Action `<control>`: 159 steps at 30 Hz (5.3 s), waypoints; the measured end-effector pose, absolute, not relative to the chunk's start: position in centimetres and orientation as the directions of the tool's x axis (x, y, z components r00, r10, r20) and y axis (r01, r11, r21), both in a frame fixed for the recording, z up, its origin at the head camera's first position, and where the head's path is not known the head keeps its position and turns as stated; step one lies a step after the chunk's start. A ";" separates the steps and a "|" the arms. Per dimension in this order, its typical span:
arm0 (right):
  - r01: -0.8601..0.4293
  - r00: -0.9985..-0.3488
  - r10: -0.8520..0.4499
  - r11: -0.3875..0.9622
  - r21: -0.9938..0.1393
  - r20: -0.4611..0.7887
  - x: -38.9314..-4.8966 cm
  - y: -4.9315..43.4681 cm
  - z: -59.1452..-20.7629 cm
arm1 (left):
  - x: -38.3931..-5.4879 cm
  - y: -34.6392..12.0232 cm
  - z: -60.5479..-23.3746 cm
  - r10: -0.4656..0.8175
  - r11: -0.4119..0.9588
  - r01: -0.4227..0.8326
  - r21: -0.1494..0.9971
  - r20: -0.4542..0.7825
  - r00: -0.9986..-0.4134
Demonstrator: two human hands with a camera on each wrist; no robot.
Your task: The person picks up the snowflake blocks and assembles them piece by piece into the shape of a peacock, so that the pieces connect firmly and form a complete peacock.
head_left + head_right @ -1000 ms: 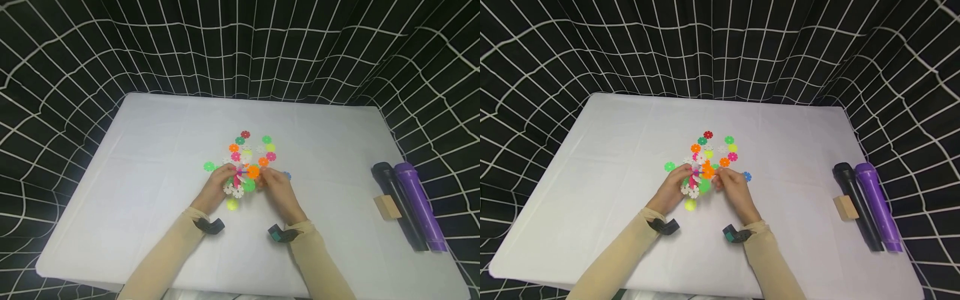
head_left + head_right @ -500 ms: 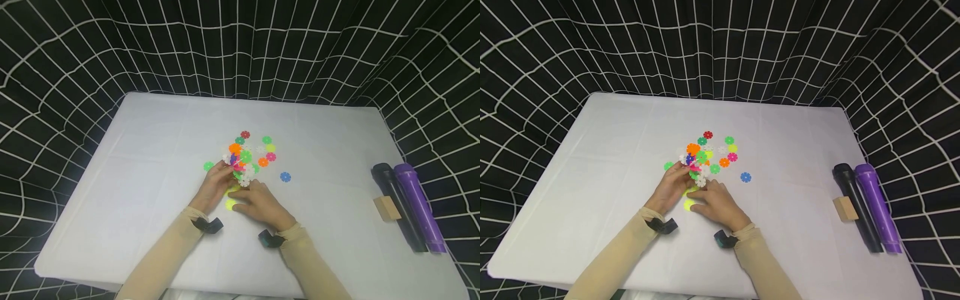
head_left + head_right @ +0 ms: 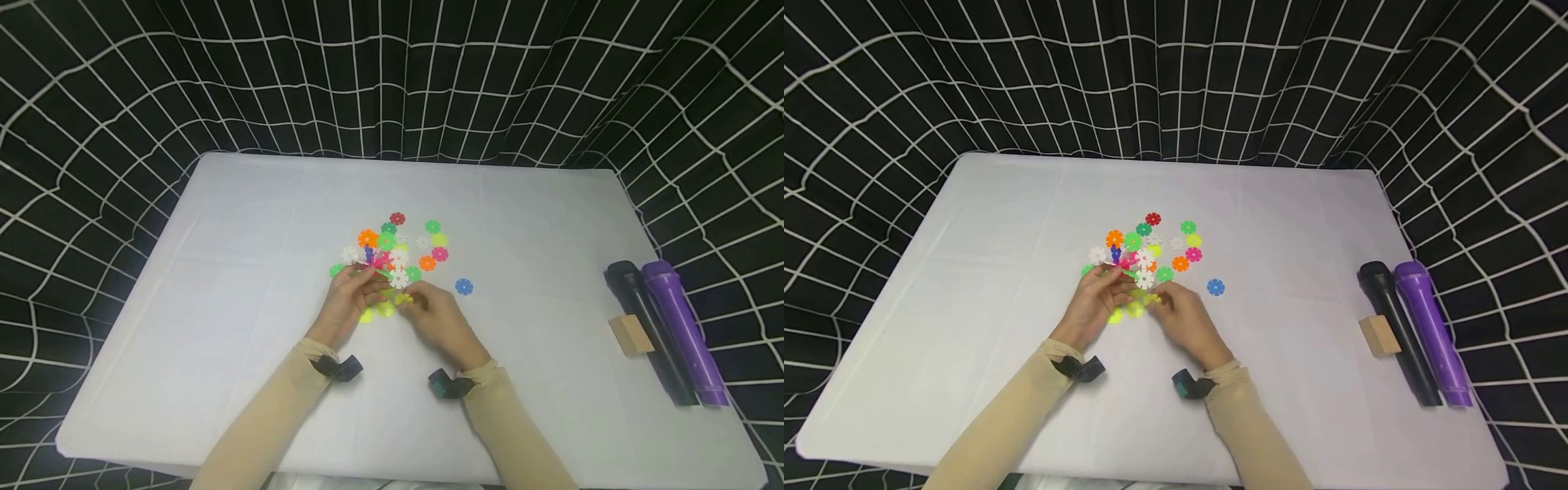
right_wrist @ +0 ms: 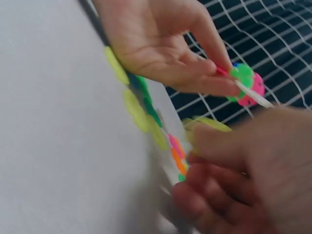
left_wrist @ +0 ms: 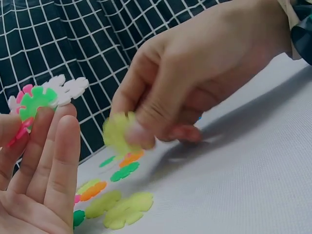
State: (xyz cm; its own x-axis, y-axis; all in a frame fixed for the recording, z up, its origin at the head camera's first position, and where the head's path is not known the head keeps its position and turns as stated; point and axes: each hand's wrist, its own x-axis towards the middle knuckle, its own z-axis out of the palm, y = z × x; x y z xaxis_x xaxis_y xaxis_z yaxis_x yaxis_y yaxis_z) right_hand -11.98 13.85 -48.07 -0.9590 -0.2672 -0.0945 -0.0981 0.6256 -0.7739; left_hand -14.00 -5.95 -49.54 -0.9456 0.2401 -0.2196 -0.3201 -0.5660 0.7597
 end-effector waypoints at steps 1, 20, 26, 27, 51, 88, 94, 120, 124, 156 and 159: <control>-0.065 -0.975 -0.209 0.600 -0.797 -0.079 -12.1 14.1 -48.0 | -14.0 -6.0 -49.5 0.235 -0.570 -0.316 0.758 -0.219 -0.947; -0.238 -0.971 -0.079 0.417 -0.877 0.225 -12.3 14.3 -47.9 | -14.1 -5.9 -49.8 0.179 -0.540 -0.283 0.793 -0.220 -0.959; -0.372 -0.923 -0.104 0.487 -0.790 0.370 -12.3 14.3 -48.3 | -14.1 -5.9 -49.9 0.188 -0.513 -0.281 0.811 -0.214 -0.959; -0.399 -0.909 -0.109 0.499 -0.769 0.401 -12.3 14.3 -48.3 | -14.1 -5.9 -49.9 0.191 -0.507 -0.282 0.814 -0.213 -0.958; -0.442 -0.890 -0.437 0.751 -0.490 0.134 -11.8 12.6 -49.2 | -14.2 -5.9 -49.8 0.226 -0.560 -0.309 0.769 -0.216 -0.950; 0.090 -0.995 -0.010 0.234 -0.968 -0.095 -13.5 16.3 -46.9 | -14.3 -6.0 -50.0 0.241 -0.534 -0.321 0.782 -0.224 -0.944; -0.031 -0.999 -0.045 0.217 -0.976 0.021 -13.2 15.9 -46.6 | -14.3 -5.9 -50.0 0.252 -0.490 -0.311 0.814 -0.210 -0.945; -0.169 -0.985 -0.117 0.451 -0.877 0.130 -13.1 16.3 -47.4 | -14.2 -5.7 -50.2 0.243 -0.460 -0.301 0.835 -0.208 -0.948; -0.051 -0.995 0.039 0.569 -0.821 0.089 -13.7 17.8 -47.4 | -14.2 -5.6 -50.0 0.235 -0.462 -0.297 0.836 -0.208 -0.949; 0.025 -0.996 -0.081 0.264 -0.964 -0.048 -13.4 18.2 -46.1 | -14.0 -5.7 -49.9 0.280 -0.393 -0.299 0.870 -0.196 -0.940; 0.038 -0.997 -0.051 0.301 -0.953 -0.056 -13.2 17.8 -45.9 | -13.9 -5.7 -49.7 0.279 -0.382 -0.294 0.876 -0.194 -0.941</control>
State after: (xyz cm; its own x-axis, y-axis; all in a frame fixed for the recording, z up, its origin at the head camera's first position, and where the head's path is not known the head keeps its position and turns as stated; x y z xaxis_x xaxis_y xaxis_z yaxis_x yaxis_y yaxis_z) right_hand -13.23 17.77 -45.90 -0.9971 -0.0509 -0.0558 0.0380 0.3006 -0.9530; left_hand -13.94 -5.69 -49.74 -0.9407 0.2786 -0.1936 -0.2935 -0.3821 0.8763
